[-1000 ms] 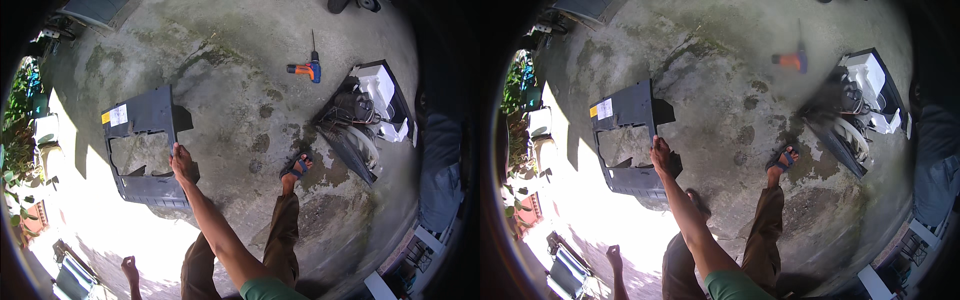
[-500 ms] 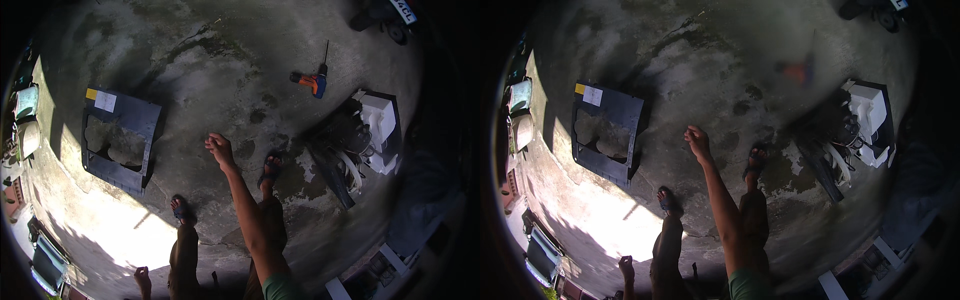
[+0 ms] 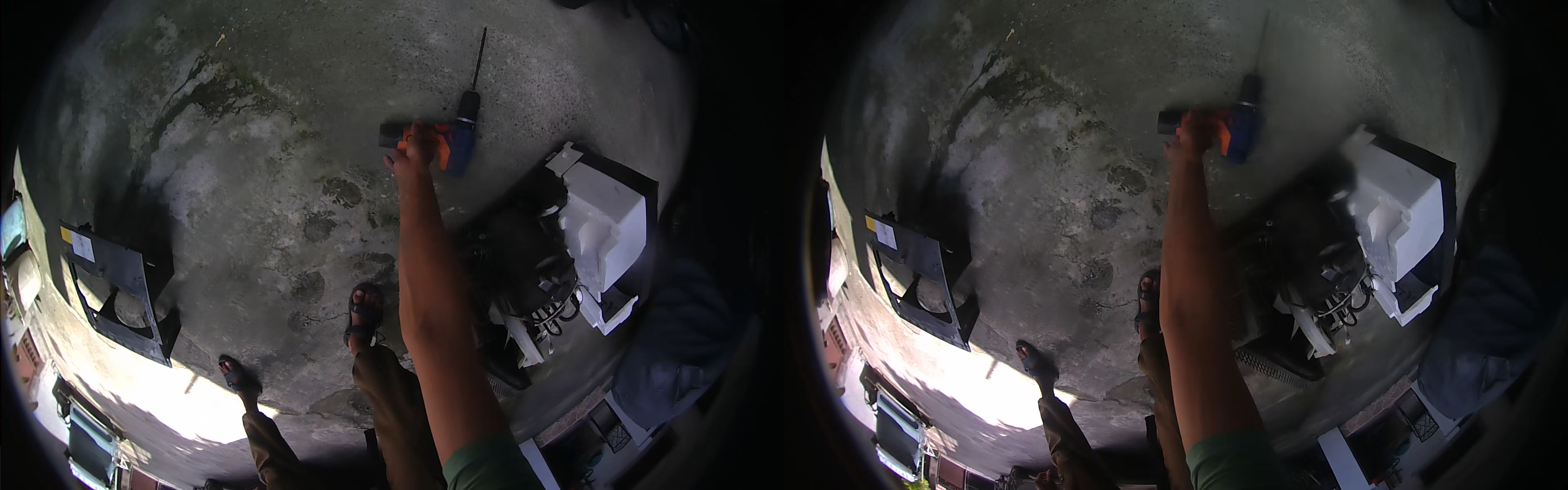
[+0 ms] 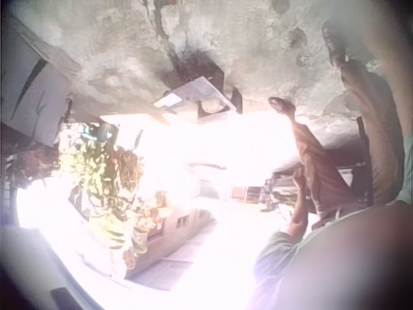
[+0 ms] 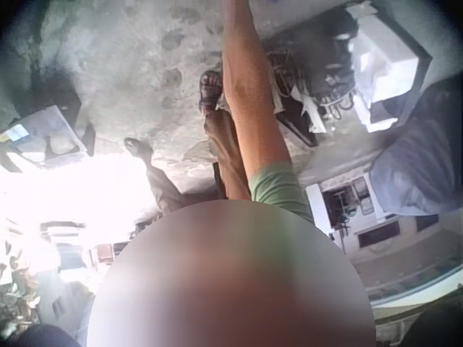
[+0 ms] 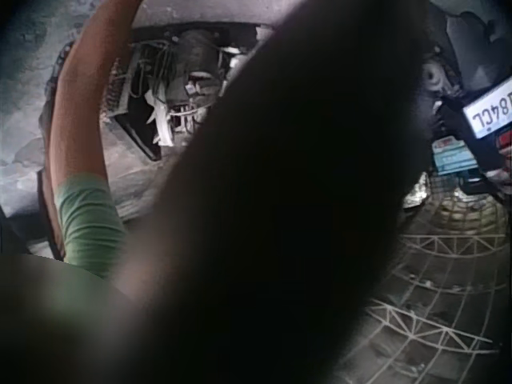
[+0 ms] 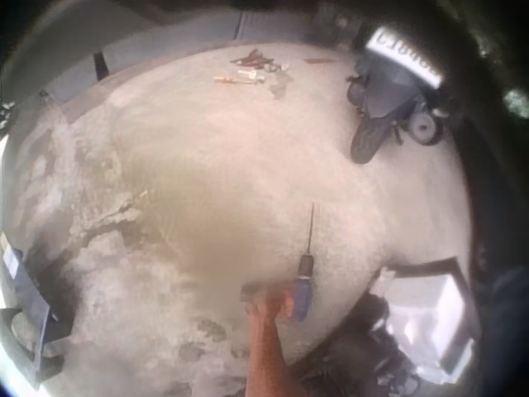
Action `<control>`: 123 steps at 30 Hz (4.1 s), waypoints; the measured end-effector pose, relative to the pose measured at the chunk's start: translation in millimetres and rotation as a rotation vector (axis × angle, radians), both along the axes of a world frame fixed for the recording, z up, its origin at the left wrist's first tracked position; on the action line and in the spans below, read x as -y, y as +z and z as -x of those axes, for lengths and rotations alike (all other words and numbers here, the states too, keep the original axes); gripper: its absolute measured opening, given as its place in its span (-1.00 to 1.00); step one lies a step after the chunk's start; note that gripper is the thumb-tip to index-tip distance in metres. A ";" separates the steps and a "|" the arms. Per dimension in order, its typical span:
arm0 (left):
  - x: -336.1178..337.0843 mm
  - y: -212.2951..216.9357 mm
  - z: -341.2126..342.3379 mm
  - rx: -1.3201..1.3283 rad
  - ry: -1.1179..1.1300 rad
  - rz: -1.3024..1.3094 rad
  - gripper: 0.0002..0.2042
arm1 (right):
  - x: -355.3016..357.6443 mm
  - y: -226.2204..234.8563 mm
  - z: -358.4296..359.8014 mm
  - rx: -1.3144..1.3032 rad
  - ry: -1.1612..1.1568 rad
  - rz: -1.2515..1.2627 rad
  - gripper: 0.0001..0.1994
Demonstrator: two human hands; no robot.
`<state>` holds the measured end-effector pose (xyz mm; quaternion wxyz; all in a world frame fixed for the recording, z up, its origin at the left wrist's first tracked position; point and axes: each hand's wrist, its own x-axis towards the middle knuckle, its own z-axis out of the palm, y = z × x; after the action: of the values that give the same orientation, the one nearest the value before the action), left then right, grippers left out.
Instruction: The person uses a cordless drill to remove screws from a large appliance, detaches a white plastic cover, and then removes the main housing to expose the internal fan and motor. The person continues to remove additional screws and components from the exposed interior.
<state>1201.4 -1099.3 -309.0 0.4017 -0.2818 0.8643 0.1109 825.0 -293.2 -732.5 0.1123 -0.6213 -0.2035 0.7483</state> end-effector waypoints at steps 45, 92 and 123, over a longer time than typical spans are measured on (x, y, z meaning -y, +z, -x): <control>-859.9 -173.1 -86.3 0.757 0.184 -0.896 -0.69 | 52.3 383.8 -619.3 0.423 0.146 -0.830 -0.43; -869.7 -263.5 -61.1 0.781 0.471 -0.831 -0.68 | -55.5 458.4 -560.7 0.604 0.580 -0.774 -0.32; -873.2 -276.2 -76.1 0.628 0.320 -0.786 -0.79 | -38.4 467.0 -598.3 0.542 0.265 -0.690 -0.44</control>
<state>1277.5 -226.1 -585.2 0.6948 -0.2582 0.5416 0.3966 1423.3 -254.9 -265.5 0.1588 -0.6896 -0.5406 0.4550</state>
